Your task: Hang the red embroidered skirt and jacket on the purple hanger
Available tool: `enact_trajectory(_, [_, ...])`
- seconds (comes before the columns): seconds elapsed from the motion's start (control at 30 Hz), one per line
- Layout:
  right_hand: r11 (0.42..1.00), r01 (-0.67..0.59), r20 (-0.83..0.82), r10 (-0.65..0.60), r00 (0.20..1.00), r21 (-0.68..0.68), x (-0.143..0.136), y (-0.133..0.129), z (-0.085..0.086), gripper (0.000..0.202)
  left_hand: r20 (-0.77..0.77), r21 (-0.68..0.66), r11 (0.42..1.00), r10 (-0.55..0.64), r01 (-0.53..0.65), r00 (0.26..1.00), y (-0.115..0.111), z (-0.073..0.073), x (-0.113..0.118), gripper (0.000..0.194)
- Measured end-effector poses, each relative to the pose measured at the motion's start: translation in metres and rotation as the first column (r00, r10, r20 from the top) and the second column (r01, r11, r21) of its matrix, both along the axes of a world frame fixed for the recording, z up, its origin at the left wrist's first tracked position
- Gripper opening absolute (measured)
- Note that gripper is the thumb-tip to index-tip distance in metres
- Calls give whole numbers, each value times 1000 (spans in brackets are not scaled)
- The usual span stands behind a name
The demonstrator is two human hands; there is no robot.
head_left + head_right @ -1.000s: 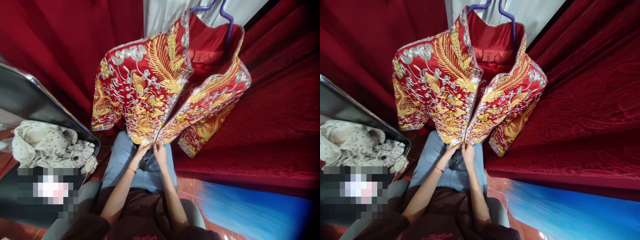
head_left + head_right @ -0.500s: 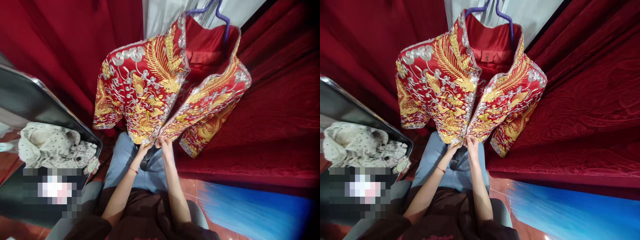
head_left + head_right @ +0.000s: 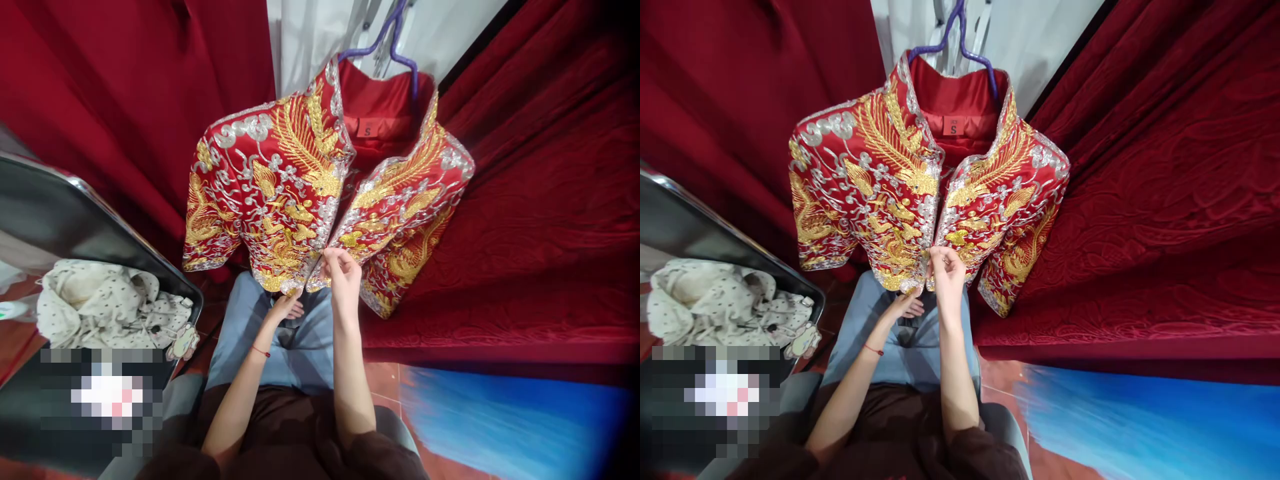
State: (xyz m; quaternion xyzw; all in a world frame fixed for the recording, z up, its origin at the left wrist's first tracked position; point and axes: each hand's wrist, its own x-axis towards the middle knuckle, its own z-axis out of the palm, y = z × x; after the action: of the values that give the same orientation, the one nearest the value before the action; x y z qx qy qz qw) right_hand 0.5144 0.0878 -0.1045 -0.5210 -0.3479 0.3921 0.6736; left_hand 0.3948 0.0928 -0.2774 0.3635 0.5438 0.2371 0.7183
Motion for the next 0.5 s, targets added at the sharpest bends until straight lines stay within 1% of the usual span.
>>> enact_trajectory(0.03, [1000, 5, 8, -5, 1000, -2, 0, 0, -2, 26, -15, 17, 999, -52, 52, 999, 1, 14, -5, 45])
enact_trajectory(0.07, [1000, 6, 14, -6, 1000, -2, 0, 0, -3, 26, -35, 79, 993, -82, 84, 996, 2, 31, -9, 42])
enact_trajectory(0.1, [1000, 4, 16, -4, 1000, 0, -1, 0, -4, 26, -58, 172, 981, -84, 93, 995, 4, 51, -10, 34])
enact_trajectory(0.13, [1000, -2, 14, 2, 1000, 2, -1, 0, -4, 27, -114, 399, 910, -72, 112, 991, 6, 72, -10, 27])
enact_trajectory(0.17, [1000, -10, 7, 10, 1000, 4, -1, 0, -4, 27, -193, 604, 791, 22, 101, 981, 9, 94, -7, 19])
enact_trajectory(0.2, [1000, -20, -2, 20, 1000, 3, -1, -1, -3, 27, -261, 745, 659, 141, 107, 955, 12, 115, -3, 13])
enact_trajectory(0.23, [1000, -30, -13, 30, 999, 2, -1, -1, -1, 27, -320, 819, 557, 237, 142, 917, 15, 134, 2, 10])
enact_trajectory(0.27, [999, -39, -23, 40, 999, 3, -1, -1, 0, 27, -365, 853, 486, 295, 189, 883, 18, 149, 8, 7])
enact_trajectory(0.3, [999, -48, -28, 48, 998, 5, 0, -2, 1, 26, -399, 867, 441, 335, 233, 854, 20, 161, 14, 4])
enact_trajectory(0.33, [999, -54, -29, 54, 998, 7, 0, -2, 2, 26, -429, 867, 419, 356, 268, 830, 23, 169, 19, 2])
enact_trajectory(0.37, [998, -57, -26, 58, 998, 8, 0, -2, 2, 26, -451, 863, 411, 368, 294, 813, 25, 174, 24, 2])
enact_trajectory(0.43, [998, -63, -15, 63, 998, 8, 0, -1, 2, 26, -485, 851, 415, 386, 322, 784, 28, 175, 29, 4])
enact_trajectory(0.5, [998, -65, -11, 66, 998, 11, -2, 0, 1, 25, -516, 836, 425, 397, 346, 759, 28, 172, 30, 5])
